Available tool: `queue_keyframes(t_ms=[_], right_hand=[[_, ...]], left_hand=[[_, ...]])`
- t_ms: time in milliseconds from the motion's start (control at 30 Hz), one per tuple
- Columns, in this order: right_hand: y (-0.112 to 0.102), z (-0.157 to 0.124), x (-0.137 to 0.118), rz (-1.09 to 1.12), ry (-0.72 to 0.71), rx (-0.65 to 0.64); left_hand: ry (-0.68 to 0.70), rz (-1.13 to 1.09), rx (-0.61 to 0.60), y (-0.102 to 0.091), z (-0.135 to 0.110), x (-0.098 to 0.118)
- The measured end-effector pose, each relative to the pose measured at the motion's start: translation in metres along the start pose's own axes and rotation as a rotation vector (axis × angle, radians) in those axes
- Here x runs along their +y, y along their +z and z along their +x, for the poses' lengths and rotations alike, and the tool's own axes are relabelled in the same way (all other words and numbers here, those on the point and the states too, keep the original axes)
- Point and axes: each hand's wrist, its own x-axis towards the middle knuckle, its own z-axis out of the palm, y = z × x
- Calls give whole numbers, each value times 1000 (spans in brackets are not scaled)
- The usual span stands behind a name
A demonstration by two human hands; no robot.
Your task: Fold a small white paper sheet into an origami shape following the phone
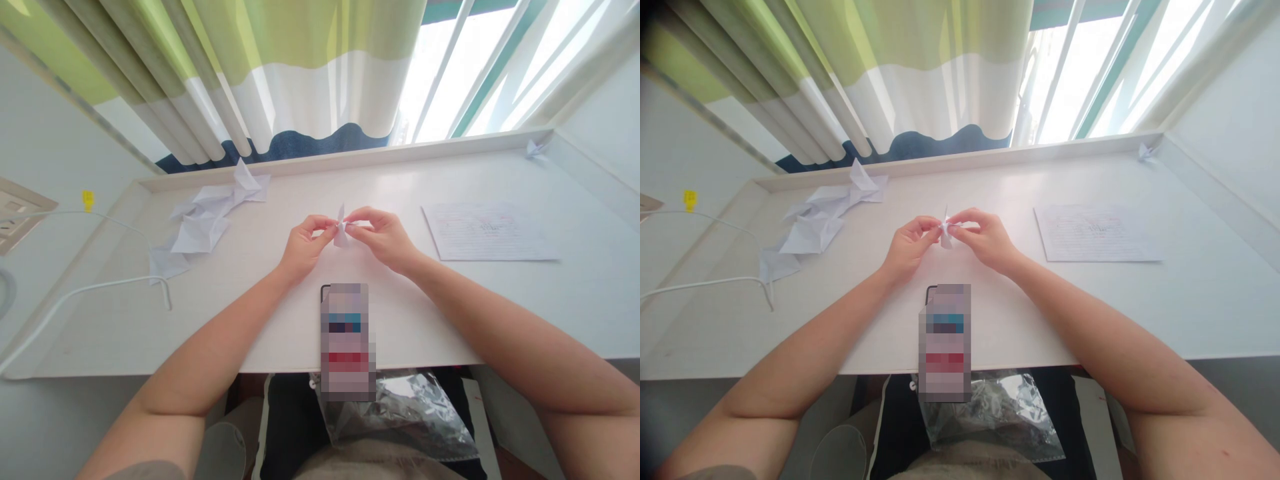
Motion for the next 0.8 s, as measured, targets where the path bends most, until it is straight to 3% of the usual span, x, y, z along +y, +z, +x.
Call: queue_keyframes(t_ms=[100,200,400,633,800], right_hand=[[-1,-1,-2,-207,-177,32],[-3,-2,-4,-282,-254,24],[-5,-3,-4,-161,-168,-66],[-3,-3,-2,-154,-103,24],[0,-5,-4,-148,-123,3]], left_hand=[[95,98,-21,-3,0,1],[134,132,-51,-5,-1,3],[67,78,-92,-2,-4,4],[78,39,-87,-3,-5,8],[51,145,-99,-2,-7,11]])
